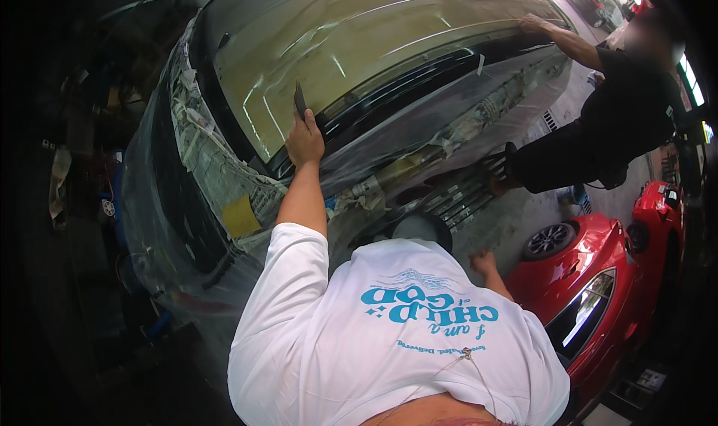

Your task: The person sands the hood of a car using a sanding block and then wipes the surface with a cloth. The hood is partially masked with newspaper and tape. A coworker is also working on the hood in the background.

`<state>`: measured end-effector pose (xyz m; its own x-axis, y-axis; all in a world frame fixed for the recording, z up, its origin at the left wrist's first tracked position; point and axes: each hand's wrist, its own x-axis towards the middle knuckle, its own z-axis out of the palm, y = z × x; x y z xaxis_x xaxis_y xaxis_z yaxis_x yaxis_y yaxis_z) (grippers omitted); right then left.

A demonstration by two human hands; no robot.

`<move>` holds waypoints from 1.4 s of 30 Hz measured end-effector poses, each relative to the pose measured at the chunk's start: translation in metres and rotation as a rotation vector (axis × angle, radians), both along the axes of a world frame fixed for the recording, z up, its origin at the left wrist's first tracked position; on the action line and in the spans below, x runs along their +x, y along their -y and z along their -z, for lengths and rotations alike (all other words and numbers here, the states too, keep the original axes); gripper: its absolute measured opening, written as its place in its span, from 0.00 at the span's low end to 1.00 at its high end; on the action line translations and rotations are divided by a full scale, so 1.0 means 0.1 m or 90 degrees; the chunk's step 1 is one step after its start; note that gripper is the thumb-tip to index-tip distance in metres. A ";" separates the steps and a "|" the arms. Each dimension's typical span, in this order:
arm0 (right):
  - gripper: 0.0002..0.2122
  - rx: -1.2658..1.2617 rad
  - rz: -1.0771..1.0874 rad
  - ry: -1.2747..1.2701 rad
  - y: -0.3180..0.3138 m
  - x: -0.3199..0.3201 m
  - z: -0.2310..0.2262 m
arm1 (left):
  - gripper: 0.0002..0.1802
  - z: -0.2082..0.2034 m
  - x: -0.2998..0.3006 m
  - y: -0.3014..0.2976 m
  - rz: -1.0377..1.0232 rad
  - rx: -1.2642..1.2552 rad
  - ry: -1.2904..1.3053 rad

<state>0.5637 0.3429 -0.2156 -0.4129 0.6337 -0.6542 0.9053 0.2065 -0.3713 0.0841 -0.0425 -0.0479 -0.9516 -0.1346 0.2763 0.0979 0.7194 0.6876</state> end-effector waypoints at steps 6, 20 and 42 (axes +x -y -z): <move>0.13 -0.011 0.001 0.014 0.00 0.04 -0.02 | 0.32 -0.02 0.01 0.00 0.009 0.030 -0.008; 0.12 -0.013 -0.050 0.010 0.04 -0.20 -0.27 | 0.32 0.03 -0.01 0.05 -0.003 0.026 0.005; 0.22 -0.073 -0.237 -0.484 0.93 -1.97 -1.86 | 0.22 -0.35 0.79 -0.27 0.290 0.166 -0.134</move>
<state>0.3667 0.2501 -0.0297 -0.9340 0.3157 -0.1670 0.2821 0.3651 -0.8872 0.1634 -0.0154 -0.0129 -0.8574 0.1876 0.4792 0.5132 0.3812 0.7690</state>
